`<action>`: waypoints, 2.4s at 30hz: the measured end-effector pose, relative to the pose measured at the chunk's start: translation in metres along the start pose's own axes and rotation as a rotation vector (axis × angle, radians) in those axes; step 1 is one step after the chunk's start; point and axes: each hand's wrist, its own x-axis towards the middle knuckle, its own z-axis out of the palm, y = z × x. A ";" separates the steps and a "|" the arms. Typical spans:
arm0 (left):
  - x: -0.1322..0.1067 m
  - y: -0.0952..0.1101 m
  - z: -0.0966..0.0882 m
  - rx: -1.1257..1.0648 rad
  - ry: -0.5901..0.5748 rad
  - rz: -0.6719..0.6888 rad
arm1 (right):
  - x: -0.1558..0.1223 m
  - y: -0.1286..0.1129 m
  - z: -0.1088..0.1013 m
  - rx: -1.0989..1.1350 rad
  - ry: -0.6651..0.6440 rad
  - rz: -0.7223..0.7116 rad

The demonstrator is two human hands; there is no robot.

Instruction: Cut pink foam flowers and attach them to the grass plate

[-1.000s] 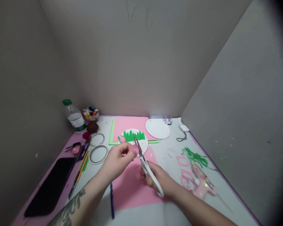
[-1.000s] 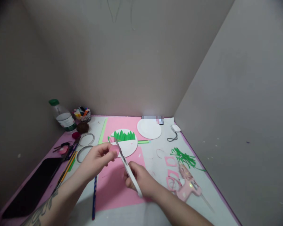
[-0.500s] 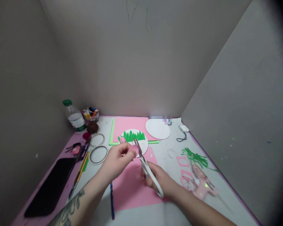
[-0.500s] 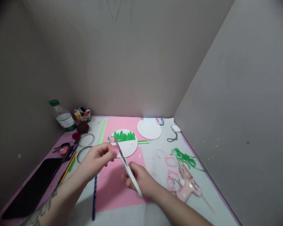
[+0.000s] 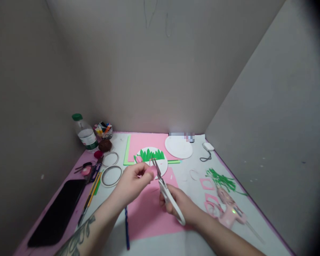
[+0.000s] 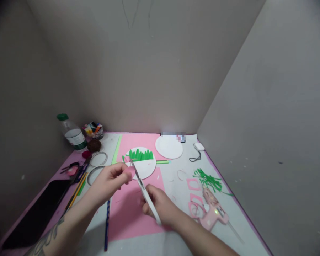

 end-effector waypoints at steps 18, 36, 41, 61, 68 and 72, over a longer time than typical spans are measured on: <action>0.000 0.001 0.000 0.026 -0.004 0.005 | 0.000 -0.001 0.000 -0.021 0.003 0.003; 0.001 0.003 -0.005 0.013 -0.002 0.003 | 0.002 0.005 0.000 0.054 -0.005 0.027; 0.001 0.001 -0.005 0.015 0.031 0.010 | 0.001 0.008 0.000 0.046 -0.014 0.023; 0.001 -0.002 -0.001 0.159 0.106 0.096 | 0.001 0.001 0.000 0.056 -0.028 0.022; 0.001 -0.005 0.000 0.151 0.090 0.101 | 0.002 0.001 0.001 0.058 -0.009 0.033; 0.002 -0.004 0.000 0.136 0.094 0.095 | 0.001 0.003 0.002 0.066 -0.008 0.042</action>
